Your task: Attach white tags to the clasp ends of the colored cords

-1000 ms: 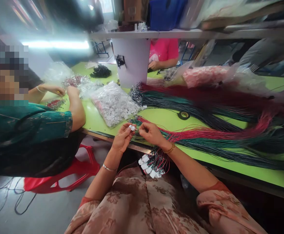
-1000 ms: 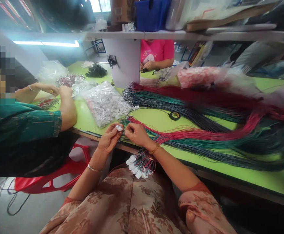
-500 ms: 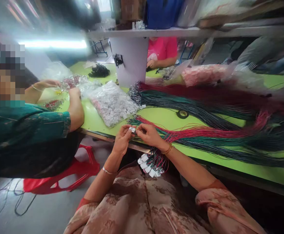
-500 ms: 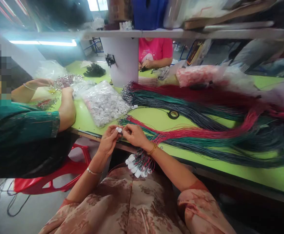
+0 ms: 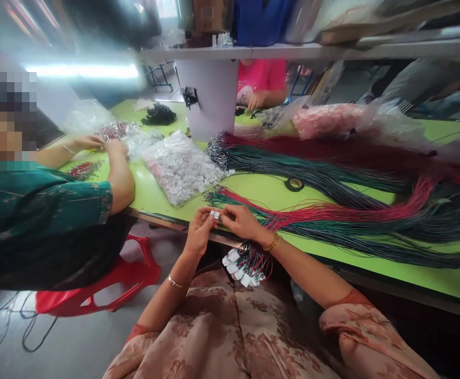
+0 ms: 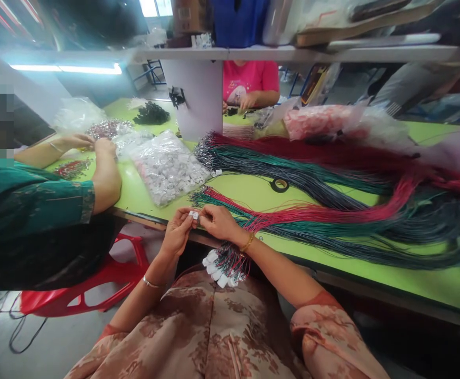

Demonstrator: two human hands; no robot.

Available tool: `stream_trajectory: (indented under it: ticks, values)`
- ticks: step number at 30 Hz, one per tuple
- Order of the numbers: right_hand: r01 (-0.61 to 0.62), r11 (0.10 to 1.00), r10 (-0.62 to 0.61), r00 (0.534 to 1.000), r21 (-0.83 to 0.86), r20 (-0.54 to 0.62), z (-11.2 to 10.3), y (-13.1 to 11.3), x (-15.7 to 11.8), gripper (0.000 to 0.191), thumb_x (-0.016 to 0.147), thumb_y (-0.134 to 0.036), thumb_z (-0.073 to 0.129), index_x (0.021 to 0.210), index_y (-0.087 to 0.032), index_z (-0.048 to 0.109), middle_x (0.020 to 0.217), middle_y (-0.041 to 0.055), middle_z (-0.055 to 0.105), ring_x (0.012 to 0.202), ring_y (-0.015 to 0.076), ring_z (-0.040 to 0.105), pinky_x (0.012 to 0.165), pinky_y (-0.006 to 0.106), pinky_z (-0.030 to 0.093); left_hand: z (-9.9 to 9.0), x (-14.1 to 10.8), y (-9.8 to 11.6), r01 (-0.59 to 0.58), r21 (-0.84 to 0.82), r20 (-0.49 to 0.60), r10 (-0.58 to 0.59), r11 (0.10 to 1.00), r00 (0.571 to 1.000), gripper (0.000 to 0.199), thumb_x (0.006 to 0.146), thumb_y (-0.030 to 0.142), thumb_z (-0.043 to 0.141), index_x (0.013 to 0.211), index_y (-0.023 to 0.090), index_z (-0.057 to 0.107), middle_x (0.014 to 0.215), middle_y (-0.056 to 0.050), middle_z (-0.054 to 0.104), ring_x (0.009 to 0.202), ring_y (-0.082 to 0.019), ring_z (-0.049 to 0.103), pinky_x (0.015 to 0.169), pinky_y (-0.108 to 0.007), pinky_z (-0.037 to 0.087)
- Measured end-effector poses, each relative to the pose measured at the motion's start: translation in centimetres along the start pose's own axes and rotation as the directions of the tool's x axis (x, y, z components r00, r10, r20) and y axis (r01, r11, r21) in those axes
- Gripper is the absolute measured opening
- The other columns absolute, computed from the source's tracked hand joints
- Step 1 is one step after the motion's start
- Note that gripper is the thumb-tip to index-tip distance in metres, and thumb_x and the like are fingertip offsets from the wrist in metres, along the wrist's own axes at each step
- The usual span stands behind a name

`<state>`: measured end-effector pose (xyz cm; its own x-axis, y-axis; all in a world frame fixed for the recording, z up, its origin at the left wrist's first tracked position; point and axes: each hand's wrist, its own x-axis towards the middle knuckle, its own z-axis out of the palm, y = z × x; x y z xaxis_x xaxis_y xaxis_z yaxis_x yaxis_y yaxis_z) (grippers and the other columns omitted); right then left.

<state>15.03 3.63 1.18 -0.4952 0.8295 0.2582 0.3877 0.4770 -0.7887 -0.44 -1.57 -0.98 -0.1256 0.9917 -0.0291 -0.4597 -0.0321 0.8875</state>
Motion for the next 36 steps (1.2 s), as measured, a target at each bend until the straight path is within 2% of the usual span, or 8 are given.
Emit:
stream_trajectory:
  ticks: [3, 6, 9, 14, 17, 22, 27, 36]
  values:
    - [-0.034, 0.998, 0.032, 0.998, -0.049, -0.046, -2.0, 1.6, 2.2, 0.029, 0.090, -0.035, 0.047, 0.081, -0.015, 0.066, 0.076, 0.0030, 0.067, 0.066, 0.0126, 0.053, 0.063, 0.024, 0.036, -0.8, 0.7, 0.5, 0.018, -0.030, -0.040, -0.020, 0.999, 0.999, 0.026, 0.069, 0.026, 0.079, 0.087, 0.018, 0.062, 0.087, -0.002, 0.069, 0.064, -0.007, 0.056, 0.060, -0.019, 0.044]
    - [-0.122, 0.928, 0.128, 0.992, -0.351, -0.007, -3.3, 3.6, 4.2, 0.021, 0.085, -0.033, 0.057, 0.084, -0.016, 0.069, 0.083, 0.0051, 0.070, 0.072, 0.0156, 0.055, 0.065, 0.026, 0.034, -1.5, 1.6, 0.9, 0.053, -0.020, -0.069, -0.054, 0.998, 0.996, 0.027, 0.069, 0.030, 0.079, 0.082, 0.016, 0.060, 0.085, -0.002, 0.069, 0.063, -0.006, 0.056, 0.057, -0.018, 0.043]
    - [-0.107, 0.829, 0.181, 0.980, -0.549, 0.081, -2.9, 5.0, 4.9, 0.016, 0.083, -0.028, 0.058, 0.085, -0.018, 0.070, 0.089, 0.0071, 0.071, 0.078, 0.0180, 0.057, 0.064, 0.027, 0.032, -1.8, 2.1, 0.8, 0.080, 0.006, -0.099, -0.079, 0.997, 0.992, 0.033, 0.067, 0.035, 0.082, 0.079, 0.016, 0.058, 0.081, -0.002, 0.069, 0.059, -0.005, 0.055, 0.054, -0.017, 0.042]
    - [-0.039, 0.807, 0.101, 0.992, -0.590, 0.071, -2.5, 5.6, 4.3, 0.023, 0.090, -0.027, 0.049, 0.087, -0.017, 0.069, 0.092, 0.0095, 0.070, 0.080, 0.0183, 0.057, 0.066, 0.027, 0.032, -1.8, 2.1, 0.4, 0.102, 0.007, -0.097, -0.101, 0.995, 0.990, 0.034, 0.065, 0.033, 0.083, 0.079, 0.016, 0.056, 0.082, -0.002, 0.071, 0.058, -0.006, 0.056, 0.054, -0.018, 0.042]
    - [-0.049, 0.855, 0.077, 0.997, -0.516, 0.032, -2.7, 5.1, 4.4, 0.020, 0.088, -0.025, 0.048, 0.088, -0.015, 0.066, 0.083, 0.0080, 0.068, 0.071, 0.0165, 0.053, 0.063, 0.027, 0.031, -1.7, 2.1, 0.4, 0.091, 0.001, -0.094, -0.090, 0.996, 0.992, 0.031, 0.066, 0.031, 0.081, 0.078, 0.016, 0.057, 0.085, -0.003, 0.071, 0.060, -0.006, 0.056, 0.055, -0.018, 0.042]
    - [0.009, 0.983, -0.005, 1.000, -0.184, 0.021, -1.4, 3.1, 6.1, 0.014, 0.080, -0.024, 0.052, 0.074, -0.015, 0.061, 0.066, 0.0004, 0.059, 0.060, 0.0117, 0.047, 0.060, 0.024, 0.032, -1.2, 2.3, 0.4, 0.088, -0.056, -0.086, -0.092, 0.995, 0.992, 0.029, 0.066, 0.029, 0.082, 0.079, 0.016, 0.059, 0.087, -0.002, 0.070, 0.062, -0.006, 0.057, 0.057, -0.018, 0.044]
    - [-0.013, 0.989, 0.011, 1.000, 0.149, 0.011, -0.1, 0.9, 6.7, 0.020, 0.076, -0.033, 0.055, 0.071, -0.014, 0.060, 0.064, -0.0015, 0.055, 0.061, 0.0105, 0.045, 0.060, 0.023, 0.035, -0.9, 2.4, 0.2, 0.032, -0.110, -0.098, -0.042, 0.993, 0.994, 0.028, 0.070, 0.031, 0.081, 0.080, 0.017, 0.059, 0.080, 0.000, 0.067, 0.065, -0.006, 0.057, 0.060, -0.018, 0.044]
    - [-0.083, 0.985, 0.089, 0.995, 0.154, -0.038, -0.7, 0.5, 2.0, 0.018, 0.072, -0.031, 0.056, 0.070, -0.014, 0.063, 0.060, -0.0026, 0.052, 0.055, 0.0089, 0.040, 0.053, 0.022, 0.031, -0.4, 2.4, -0.1, 0.067, -0.183, -0.023, -0.073, 0.981, 0.997, 0.018, 0.075, 0.024, 0.075, 0.083, 0.018, 0.060, 0.093, -0.002, 0.067, 0.075, -0.009, 0.058, 0.072, -0.023, 0.047]
